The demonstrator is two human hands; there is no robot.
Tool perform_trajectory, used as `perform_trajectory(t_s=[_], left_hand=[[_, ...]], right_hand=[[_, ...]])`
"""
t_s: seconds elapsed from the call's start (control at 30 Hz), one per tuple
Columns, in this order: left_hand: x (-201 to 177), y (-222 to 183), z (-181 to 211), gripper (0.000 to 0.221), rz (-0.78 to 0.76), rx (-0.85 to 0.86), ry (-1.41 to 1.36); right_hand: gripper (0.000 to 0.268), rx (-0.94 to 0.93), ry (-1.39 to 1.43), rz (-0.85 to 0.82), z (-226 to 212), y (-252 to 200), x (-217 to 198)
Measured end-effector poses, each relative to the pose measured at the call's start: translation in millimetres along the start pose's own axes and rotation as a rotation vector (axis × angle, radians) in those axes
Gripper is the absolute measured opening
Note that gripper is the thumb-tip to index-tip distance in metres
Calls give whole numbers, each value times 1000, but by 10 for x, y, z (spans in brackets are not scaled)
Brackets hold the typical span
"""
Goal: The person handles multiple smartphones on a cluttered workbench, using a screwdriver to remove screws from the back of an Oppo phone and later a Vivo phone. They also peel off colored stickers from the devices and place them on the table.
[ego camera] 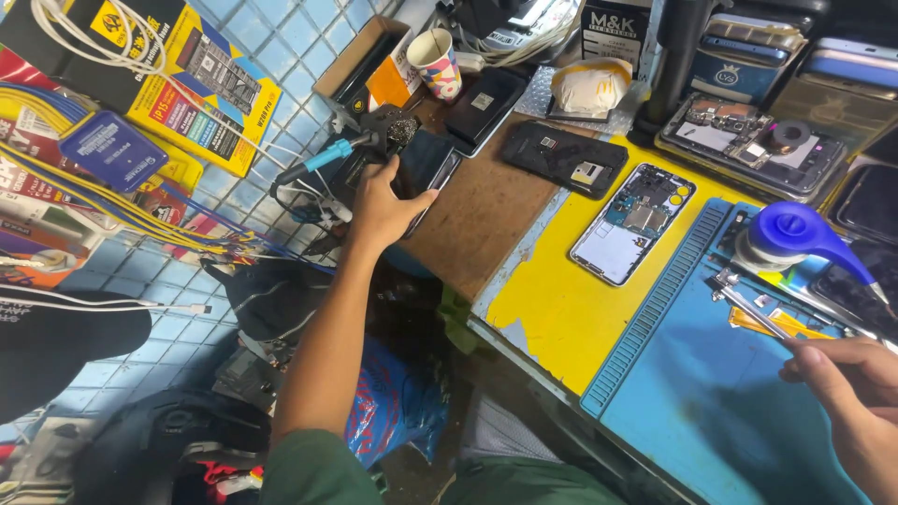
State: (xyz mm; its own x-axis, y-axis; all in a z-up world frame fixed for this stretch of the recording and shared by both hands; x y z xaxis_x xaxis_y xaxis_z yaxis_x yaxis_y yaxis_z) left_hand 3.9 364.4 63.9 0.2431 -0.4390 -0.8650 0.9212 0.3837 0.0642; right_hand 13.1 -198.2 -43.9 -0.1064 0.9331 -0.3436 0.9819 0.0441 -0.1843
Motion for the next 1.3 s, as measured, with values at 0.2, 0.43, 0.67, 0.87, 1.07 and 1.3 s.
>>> perform_trajectory(t_s=[0.2, 0.43, 0.67, 0.87, 1.07, 1.3], left_hand=[[216, 179, -268, 96, 15, 17, 48], [248, 192, -277, 98, -34, -55, 36], [413, 457, -426, 101, -21, 183, 159], [331, 409, -301, 91, -54, 133, 141], [373, 463, -347, 118, -153, 42, 286], [350, 344, -176, 121, -161, -21, 347]], right_hand=[[23, 30, -72, 18, -162, -39, 27], [17, -1, -104, 9, -349, -111, 46], [12, -109, -196, 2, -526, -145, -1], [15, -249, -130, -21, -754, -99, 25], [14, -281, -130, -16, -903, -144, -51], [17, -323, -132, -22, -841, -142, -50]])
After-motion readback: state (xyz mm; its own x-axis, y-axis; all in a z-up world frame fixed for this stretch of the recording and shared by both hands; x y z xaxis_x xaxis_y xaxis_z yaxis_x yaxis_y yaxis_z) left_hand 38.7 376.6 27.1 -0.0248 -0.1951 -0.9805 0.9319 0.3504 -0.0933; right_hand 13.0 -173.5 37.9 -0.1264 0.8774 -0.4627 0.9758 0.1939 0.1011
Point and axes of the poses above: each hand's wrist, its own y-axis towards the middle knuckle, its own x-axis out of the palm, z = x × y, the point moved 7 cm from there along y, towards the middle knuckle, and after that the axes turned 14 degrees about x, right-handed, at the moved point
